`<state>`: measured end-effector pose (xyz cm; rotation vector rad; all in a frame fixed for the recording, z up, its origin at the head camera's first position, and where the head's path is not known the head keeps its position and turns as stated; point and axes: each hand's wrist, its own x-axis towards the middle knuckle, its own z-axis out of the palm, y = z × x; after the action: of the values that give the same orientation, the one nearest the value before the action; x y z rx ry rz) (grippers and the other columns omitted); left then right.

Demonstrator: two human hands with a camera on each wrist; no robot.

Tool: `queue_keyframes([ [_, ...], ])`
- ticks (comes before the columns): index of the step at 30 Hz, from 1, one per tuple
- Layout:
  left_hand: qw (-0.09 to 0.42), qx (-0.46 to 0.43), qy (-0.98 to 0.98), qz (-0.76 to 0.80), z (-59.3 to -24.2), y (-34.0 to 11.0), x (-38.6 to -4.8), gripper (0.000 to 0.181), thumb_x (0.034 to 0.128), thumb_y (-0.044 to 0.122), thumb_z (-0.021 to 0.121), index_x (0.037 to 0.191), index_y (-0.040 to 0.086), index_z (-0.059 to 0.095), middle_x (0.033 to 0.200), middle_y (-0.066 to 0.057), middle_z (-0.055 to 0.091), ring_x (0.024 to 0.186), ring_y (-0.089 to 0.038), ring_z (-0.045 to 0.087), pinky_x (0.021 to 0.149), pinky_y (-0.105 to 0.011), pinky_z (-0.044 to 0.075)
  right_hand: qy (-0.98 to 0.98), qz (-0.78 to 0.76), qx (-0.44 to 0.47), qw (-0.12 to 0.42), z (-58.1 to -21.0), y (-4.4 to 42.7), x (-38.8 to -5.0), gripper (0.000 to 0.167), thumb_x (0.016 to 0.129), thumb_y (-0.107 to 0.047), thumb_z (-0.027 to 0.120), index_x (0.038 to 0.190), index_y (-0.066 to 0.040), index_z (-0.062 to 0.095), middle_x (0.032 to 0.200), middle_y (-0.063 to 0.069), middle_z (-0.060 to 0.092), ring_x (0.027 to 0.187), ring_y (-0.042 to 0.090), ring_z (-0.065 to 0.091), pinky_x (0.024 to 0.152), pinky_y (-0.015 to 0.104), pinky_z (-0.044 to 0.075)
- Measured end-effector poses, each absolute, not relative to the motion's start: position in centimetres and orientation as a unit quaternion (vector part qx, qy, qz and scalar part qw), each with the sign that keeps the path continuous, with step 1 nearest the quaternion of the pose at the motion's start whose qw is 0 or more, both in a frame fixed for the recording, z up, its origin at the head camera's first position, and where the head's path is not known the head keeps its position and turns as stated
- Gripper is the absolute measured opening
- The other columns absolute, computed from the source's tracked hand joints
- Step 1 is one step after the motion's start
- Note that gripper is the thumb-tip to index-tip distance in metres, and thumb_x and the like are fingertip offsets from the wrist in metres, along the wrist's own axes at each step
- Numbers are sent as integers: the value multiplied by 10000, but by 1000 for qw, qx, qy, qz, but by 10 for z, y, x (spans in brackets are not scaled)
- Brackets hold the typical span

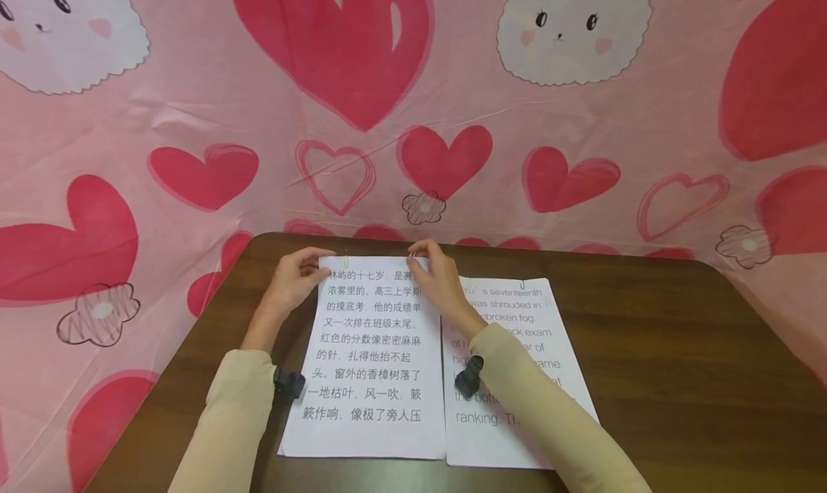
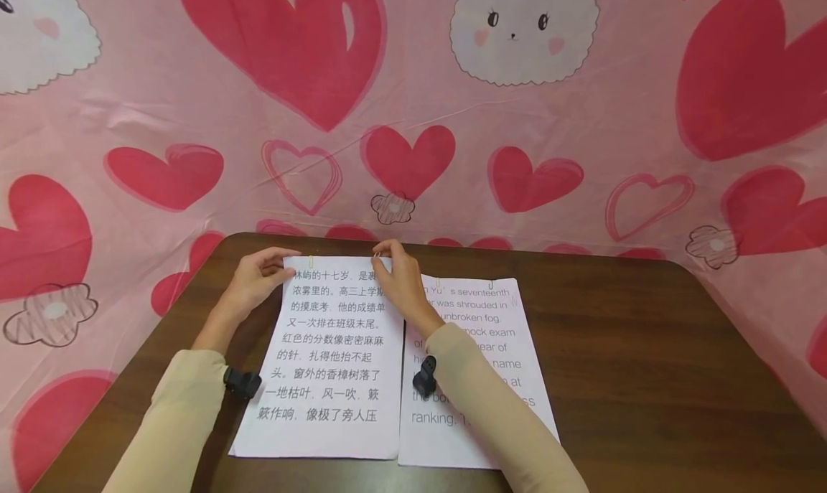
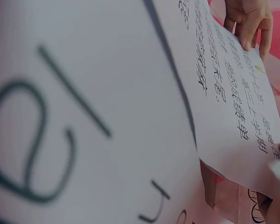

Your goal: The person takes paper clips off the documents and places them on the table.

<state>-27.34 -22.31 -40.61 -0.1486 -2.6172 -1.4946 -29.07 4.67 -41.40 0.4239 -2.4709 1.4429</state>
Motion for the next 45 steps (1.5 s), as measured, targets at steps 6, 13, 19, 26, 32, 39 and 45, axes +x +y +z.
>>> queue_keyframes([
  [6,58,-50,-867,-492,-403,-221,-275,331,967,51,629,1299,46,640,1194,-242,668,979,-321,630,752,-140,482,-846,498,139,131,-414,48,-292,195,990,-162,605,1177,-106,596,1185,111,696,1182,253,626,1113,434,436],
  [13,59,-53,-869,-489,-403,-219,-278,326,970,55,624,1296,62,644,1188,-221,672,977,-313,624,756,-142,486,-838,519,114,127,-413,50,-293,183,993,-185,600,1163,-117,600,1160,105,697,1207,255,624,1128,439,418],
  [19,61,-55,-870,-486,-403,-217,-279,324,973,57,620,1296,62,645,1185,-221,674,980,-315,627,760,-136,481,-823,544,87,139,-414,52,-295,182,990,-190,611,1154,-110,603,1093,104,715,1127,251,632,1071,426,439],
  [26,63,-55,-871,-484,-404,-216,-280,324,968,48,625,1291,57,648,1184,-224,677,973,-317,629,752,-126,478,-809,564,73,148,-413,61,-297,211,999,-187,616,1176,-73,620,1033,81,733,935,176,623,839,238,476],
  [32,65,-56,-873,-481,-404,-216,-280,325,970,50,622,1294,61,649,1175,-222,676,971,-312,627,755,-131,477,-804,565,83,166,-413,72,-297,195,994,-147,624,1164,-56,655,1017,107,743,904,184,620,774,177,443],
  [39,72,-58,-875,-476,-406,-219,-280,319,968,47,623,1286,49,651,1170,-226,676,967,-311,621,751,-111,465,-815,547,91,167,-413,90,-297,204,983,-142,641,1179,-87,640,1028,100,742,925,183,649,761,160,479],
  [45,79,-61,-874,-475,-409,-222,-278,318,963,39,628,1280,34,651,1157,-239,674,960,-317,620,752,-87,457,-828,524,95,176,-413,109,-298,268,968,-118,658,1224,-46,620,1018,114,745,945,209,671,801,179,478],
])
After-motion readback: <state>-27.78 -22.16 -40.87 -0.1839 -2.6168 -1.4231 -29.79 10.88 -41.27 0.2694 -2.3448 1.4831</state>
